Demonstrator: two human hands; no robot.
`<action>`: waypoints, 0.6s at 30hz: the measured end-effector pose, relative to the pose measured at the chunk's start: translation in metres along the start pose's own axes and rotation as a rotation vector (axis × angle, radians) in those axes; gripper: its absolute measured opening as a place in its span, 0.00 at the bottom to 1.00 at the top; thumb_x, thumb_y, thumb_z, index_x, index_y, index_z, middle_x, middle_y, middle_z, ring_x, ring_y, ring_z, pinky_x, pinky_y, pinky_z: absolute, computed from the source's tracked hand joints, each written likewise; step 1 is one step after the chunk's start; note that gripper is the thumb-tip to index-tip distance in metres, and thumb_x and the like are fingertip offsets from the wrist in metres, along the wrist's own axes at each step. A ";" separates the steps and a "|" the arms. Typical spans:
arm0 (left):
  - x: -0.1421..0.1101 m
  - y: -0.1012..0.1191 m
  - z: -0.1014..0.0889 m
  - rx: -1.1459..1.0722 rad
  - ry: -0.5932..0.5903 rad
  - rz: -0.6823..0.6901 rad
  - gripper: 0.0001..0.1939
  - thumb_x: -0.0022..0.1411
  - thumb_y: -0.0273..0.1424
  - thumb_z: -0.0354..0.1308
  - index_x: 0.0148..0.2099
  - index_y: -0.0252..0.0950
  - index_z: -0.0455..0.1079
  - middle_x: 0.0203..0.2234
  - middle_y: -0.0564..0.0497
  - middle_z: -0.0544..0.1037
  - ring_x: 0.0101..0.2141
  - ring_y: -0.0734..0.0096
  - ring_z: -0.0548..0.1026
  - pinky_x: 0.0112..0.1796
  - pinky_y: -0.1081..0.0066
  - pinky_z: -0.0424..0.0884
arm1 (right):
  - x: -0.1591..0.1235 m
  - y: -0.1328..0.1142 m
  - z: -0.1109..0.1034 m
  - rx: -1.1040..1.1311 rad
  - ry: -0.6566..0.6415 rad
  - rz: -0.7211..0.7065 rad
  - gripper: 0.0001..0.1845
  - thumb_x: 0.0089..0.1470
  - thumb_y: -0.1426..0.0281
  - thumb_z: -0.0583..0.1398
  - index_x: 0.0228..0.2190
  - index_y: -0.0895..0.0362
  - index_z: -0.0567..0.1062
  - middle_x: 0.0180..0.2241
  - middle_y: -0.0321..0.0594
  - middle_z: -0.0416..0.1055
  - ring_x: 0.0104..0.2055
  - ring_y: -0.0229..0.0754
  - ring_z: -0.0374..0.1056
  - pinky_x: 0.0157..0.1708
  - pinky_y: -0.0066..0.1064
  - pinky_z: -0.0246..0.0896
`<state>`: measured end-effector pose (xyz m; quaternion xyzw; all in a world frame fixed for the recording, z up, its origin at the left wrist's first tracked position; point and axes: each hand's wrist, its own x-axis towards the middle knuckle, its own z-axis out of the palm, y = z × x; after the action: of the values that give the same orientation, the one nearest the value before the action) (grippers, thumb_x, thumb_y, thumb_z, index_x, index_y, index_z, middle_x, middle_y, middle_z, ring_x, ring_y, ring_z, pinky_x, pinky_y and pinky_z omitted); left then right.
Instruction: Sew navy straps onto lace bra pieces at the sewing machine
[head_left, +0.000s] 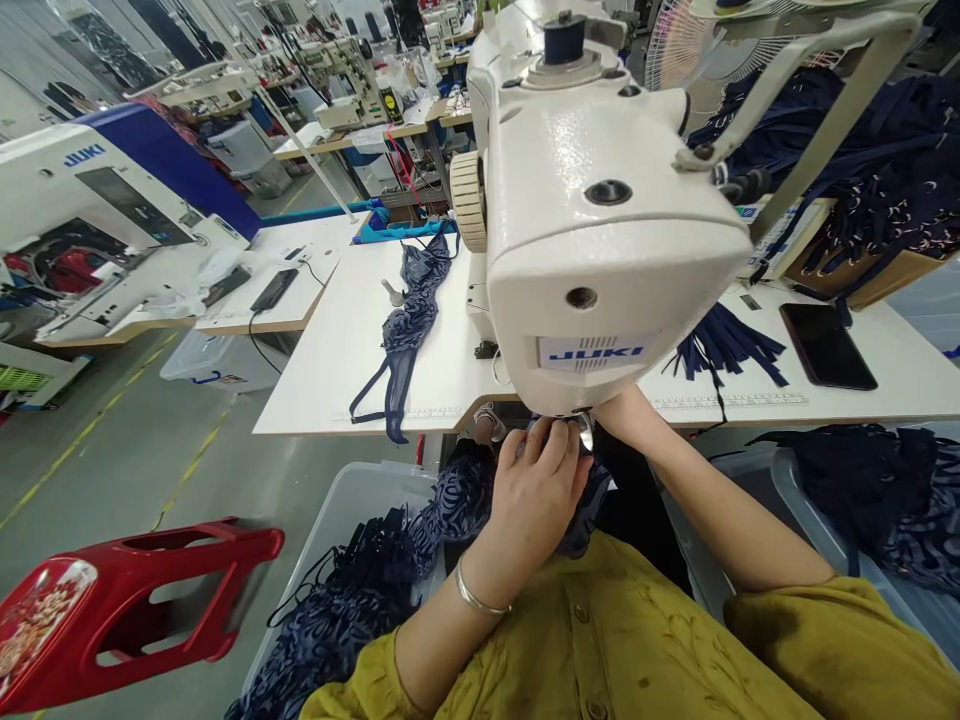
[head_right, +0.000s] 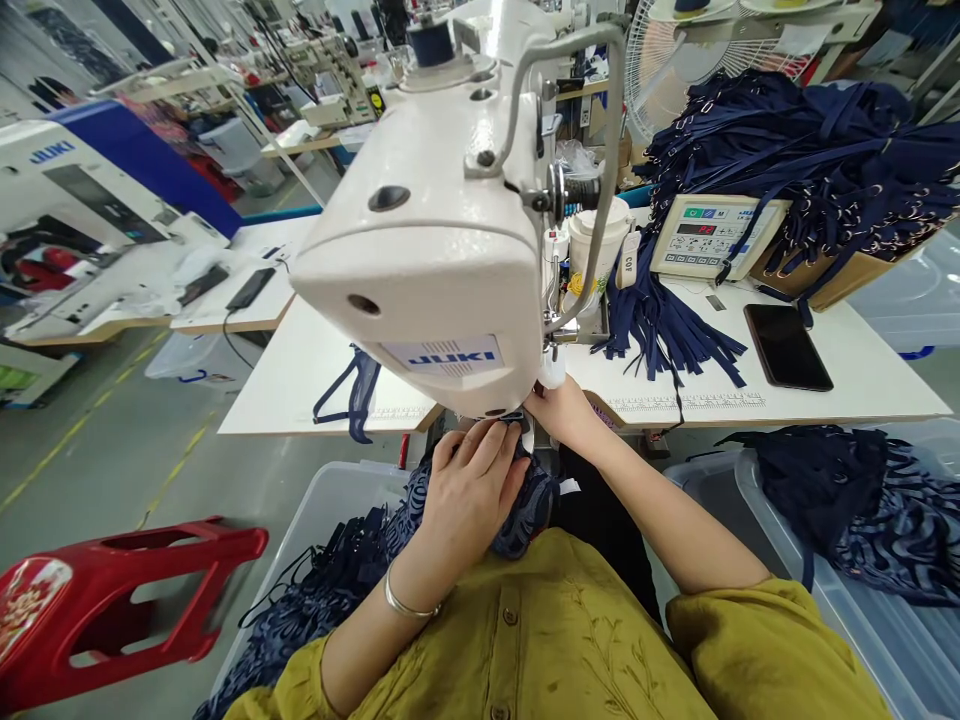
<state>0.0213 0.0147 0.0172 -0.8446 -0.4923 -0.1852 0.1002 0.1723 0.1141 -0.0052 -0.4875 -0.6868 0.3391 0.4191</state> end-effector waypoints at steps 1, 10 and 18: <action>0.000 0.000 0.000 -0.001 -0.001 0.000 0.17 0.70 0.32 0.49 0.57 0.33 0.65 0.48 0.45 0.76 0.51 0.60 0.71 0.49 0.57 0.61 | 0.000 0.000 0.000 -0.001 0.003 0.000 0.13 0.49 0.68 0.60 0.39 0.55 0.75 0.36 0.45 0.77 0.54 0.57 0.65 0.53 0.49 0.61; -0.003 0.000 0.001 0.010 0.008 -0.026 0.17 0.70 0.34 0.49 0.57 0.34 0.65 0.48 0.47 0.75 0.51 0.61 0.71 0.48 0.57 0.61 | -0.003 -0.001 0.002 0.025 0.027 -0.007 0.20 0.50 0.66 0.60 0.46 0.56 0.73 0.50 0.47 0.73 0.52 0.56 0.67 0.48 0.46 0.66; -0.005 -0.005 -0.002 -0.032 -0.004 -0.042 0.19 0.69 0.39 0.49 0.56 0.34 0.65 0.47 0.45 0.75 0.50 0.59 0.70 0.49 0.57 0.61 | -0.004 0.001 0.000 0.015 0.001 0.014 0.23 0.49 0.63 0.61 0.48 0.56 0.73 0.44 0.47 0.76 0.52 0.58 0.66 0.48 0.47 0.66</action>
<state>0.0140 0.0127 0.0170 -0.8359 -0.5070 -0.1936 0.0819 0.1733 0.1107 -0.0072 -0.4894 -0.6805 0.3471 0.4206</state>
